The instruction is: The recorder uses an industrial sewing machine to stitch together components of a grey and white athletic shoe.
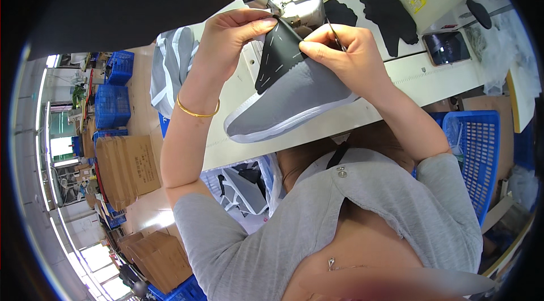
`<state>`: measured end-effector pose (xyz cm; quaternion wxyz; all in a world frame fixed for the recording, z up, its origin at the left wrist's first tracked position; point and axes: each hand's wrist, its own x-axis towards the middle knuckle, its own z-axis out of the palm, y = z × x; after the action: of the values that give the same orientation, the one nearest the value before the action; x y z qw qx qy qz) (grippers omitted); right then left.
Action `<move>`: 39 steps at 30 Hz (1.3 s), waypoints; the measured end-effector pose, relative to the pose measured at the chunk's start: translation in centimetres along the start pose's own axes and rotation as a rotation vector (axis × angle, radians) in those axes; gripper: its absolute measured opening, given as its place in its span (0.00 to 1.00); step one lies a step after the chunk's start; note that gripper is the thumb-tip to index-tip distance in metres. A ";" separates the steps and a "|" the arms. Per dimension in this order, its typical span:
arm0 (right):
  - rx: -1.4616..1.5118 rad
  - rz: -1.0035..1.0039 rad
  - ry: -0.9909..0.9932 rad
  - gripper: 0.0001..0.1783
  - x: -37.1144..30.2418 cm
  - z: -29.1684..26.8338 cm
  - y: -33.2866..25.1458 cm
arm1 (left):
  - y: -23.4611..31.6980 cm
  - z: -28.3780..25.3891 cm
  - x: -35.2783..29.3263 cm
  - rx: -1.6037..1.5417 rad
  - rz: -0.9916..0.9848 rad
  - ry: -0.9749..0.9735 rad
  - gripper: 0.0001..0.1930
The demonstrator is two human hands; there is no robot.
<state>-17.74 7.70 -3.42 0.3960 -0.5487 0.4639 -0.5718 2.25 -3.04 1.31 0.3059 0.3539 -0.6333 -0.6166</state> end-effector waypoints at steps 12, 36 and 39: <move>0.064 -0.037 0.052 0.11 1.8 -0.4 0.3 | 0.8 0.2 1.9 -0.129 -0.071 0.106 0.12; 0.049 -0.086 0.114 0.10 0.9 1.2 0.0 | -0.6 -1.3 3.1 0.043 0.119 0.032 0.14; 0.039 -0.099 0.065 0.08 1.2 1.0 0.0 | -1.2 -3.9 4.0 0.207 0.104 -0.147 0.16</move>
<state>-16.86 6.46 -3.17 0.3624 -0.5444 0.4374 -0.6173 3.28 -8.57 0.16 0.2520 0.3039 -0.7319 -0.5554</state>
